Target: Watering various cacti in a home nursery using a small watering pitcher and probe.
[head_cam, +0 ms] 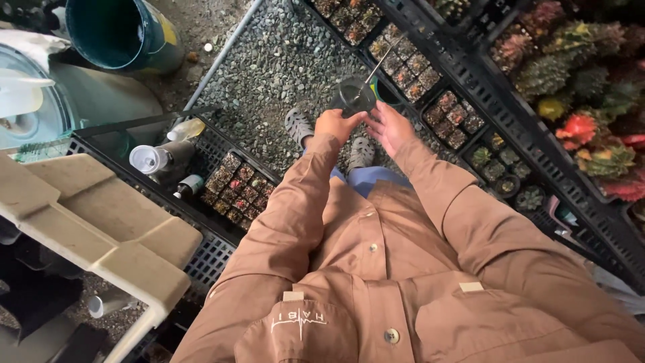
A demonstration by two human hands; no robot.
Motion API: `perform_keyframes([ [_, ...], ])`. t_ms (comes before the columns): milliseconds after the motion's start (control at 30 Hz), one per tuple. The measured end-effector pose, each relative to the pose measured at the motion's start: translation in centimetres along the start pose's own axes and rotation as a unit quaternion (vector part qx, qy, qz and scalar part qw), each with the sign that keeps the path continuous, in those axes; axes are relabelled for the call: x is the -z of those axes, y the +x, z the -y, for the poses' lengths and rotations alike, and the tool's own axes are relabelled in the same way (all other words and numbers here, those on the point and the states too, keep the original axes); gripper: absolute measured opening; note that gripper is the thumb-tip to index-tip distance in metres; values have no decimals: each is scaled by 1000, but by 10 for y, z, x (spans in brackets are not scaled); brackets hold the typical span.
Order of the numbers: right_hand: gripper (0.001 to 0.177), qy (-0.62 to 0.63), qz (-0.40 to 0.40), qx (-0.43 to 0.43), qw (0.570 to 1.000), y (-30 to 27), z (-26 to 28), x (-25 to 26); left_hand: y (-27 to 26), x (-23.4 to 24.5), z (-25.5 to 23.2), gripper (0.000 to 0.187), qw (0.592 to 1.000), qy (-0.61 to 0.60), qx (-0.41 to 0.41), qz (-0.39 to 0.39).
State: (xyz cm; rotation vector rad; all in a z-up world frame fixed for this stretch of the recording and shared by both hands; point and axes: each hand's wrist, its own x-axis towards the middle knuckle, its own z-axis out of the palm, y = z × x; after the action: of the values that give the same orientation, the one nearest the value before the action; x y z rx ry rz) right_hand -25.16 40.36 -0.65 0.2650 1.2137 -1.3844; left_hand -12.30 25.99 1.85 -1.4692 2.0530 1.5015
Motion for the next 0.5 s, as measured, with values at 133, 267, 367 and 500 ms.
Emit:
perform_keyframes([
  [133,52,17,-10,-1,1000,-6,-5,13,-5,-12,-3,71,999,34,-11,-5],
  [267,55,19,-9,7,1000,-14,-8,22,-13,-20,-8,73,999,45,-11,-2],
  [367,56,32,-20,8,999,-18,-11,30,-18,-27,-11,75,998,58,-11,-1],
  [500,55,60,-40,12,997,-24,-18,43,-19,-43,-4,77,996,83,-8,-4],
])
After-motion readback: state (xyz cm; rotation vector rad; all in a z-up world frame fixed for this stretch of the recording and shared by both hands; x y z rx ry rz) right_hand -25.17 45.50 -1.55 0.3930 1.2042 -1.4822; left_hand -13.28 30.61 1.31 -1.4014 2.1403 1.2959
